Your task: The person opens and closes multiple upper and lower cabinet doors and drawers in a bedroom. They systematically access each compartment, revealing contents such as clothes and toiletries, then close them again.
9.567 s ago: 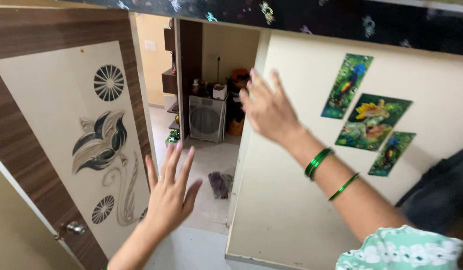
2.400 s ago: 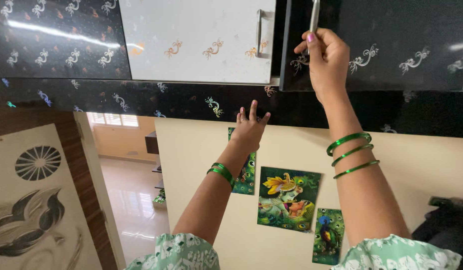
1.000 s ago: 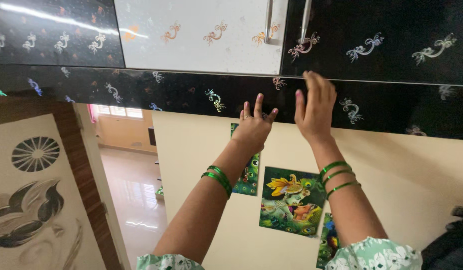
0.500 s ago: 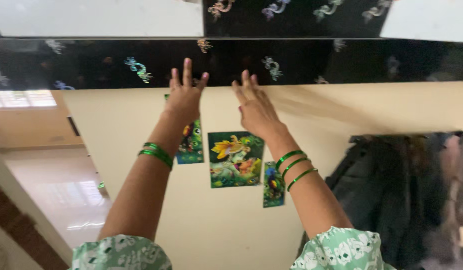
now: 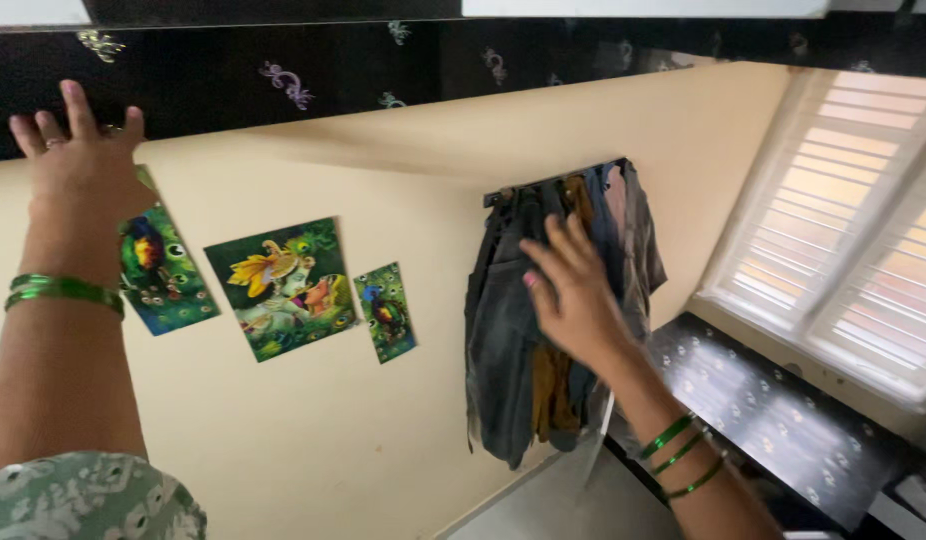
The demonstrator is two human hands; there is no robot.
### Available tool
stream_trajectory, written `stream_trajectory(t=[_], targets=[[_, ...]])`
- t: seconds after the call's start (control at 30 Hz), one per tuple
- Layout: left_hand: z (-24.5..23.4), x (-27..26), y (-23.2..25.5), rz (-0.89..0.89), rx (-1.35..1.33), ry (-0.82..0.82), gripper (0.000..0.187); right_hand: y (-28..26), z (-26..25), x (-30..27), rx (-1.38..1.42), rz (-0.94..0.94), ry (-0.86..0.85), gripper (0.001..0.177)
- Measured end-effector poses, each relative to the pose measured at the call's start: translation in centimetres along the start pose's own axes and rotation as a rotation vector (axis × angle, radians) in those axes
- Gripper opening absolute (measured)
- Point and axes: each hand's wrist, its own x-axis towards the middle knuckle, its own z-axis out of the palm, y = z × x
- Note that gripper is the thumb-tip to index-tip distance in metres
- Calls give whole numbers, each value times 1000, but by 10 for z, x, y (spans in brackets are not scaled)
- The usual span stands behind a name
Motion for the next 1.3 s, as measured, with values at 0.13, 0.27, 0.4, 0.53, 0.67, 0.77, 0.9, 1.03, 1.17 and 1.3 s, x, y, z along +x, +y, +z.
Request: stream_trajectory(t=[0.13,0.27,0.4,0.53,0.67,0.77,0.9,1.03,1.17,1.3], targets=[[-40,6,35,-59,-6,-164,91,65,-93,24,-70,23,352,22],[-161,12,120,-34,-519,-174,52,104,-157,69,-113,-62,593,30],[-288,16,262,139,-918,173,33,141,-182,128,-30,-195,656,40],[-386,29,406,291,-1333,138,57,171,-192,158,197,103,478,27],[-442,62,517,356,-1507,645,70,185,-185,161,279,4,530,16],[-462,97,559,231,-1672,726,59,184,-184,166,295,-111,577,14],[-459,122,580,119,-1953,759,48,177,-180,162,375,-114,583,17],[-445,128,574,275,-2141,619,54,173,-184,159,352,-85,579,21],[-443,128,576,311,-2175,540,57,178,-188,158,371,-73,571,22],[-447,125,584,353,-2173,538,56,191,-186,159,416,-60,550,19]])
